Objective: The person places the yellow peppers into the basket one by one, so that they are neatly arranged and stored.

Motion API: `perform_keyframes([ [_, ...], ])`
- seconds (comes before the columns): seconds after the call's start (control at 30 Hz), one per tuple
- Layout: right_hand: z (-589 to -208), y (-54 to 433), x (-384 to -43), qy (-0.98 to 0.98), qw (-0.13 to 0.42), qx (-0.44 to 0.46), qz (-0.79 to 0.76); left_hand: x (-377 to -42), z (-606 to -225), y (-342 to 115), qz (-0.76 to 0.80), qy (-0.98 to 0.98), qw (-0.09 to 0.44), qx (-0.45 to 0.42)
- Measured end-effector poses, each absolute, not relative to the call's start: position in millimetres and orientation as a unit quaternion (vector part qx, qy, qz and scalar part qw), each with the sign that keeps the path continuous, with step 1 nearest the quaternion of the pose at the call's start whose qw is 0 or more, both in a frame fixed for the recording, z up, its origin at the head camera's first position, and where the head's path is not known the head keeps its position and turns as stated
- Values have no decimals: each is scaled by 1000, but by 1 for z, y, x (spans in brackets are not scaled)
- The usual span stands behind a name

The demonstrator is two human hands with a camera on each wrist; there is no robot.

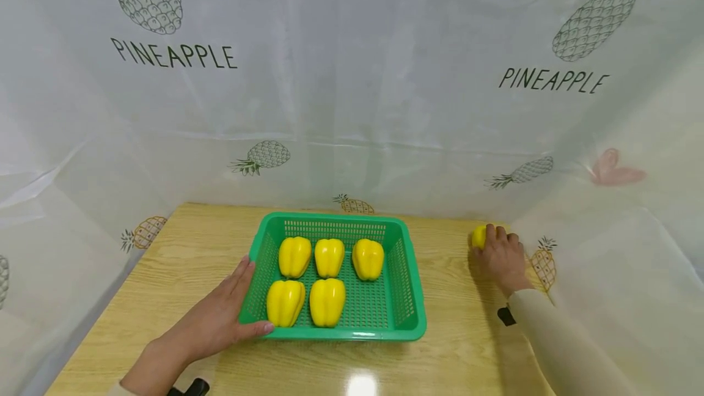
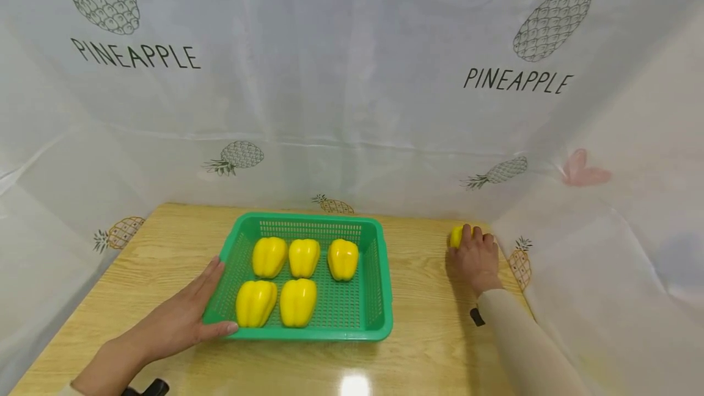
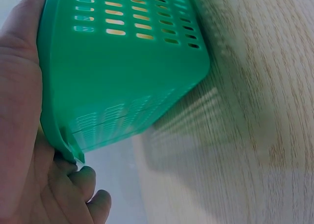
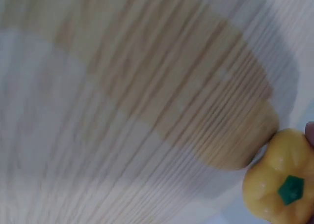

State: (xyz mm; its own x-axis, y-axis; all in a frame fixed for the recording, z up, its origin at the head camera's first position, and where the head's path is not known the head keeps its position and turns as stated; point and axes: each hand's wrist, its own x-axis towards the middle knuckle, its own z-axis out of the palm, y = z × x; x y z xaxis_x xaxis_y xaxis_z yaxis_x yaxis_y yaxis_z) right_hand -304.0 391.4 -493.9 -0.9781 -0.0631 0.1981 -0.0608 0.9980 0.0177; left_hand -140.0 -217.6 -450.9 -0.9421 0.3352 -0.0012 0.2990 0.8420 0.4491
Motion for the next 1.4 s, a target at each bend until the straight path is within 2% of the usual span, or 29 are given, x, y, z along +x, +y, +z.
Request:
perform_keyframes([
  [0.13,-493,375,-295,-995,86,52,26,-141,-452,-219,225,959,42,166],
  [0.43,-483,345,-271,-983,110,147,26,-143,-451,-219,223,959,40,172],
  [0.97,-478,341,-252,-954,103,275,-63,-147,-454,-221,230,958,65,158],
  [1.2,-473,347,-246,-953,82,289,-47,-146,-451,-221,229,957,62,165],
  [1.4,-472,346,-243,-960,109,255,-25,-147,-452,-220,227,958,67,162],
])
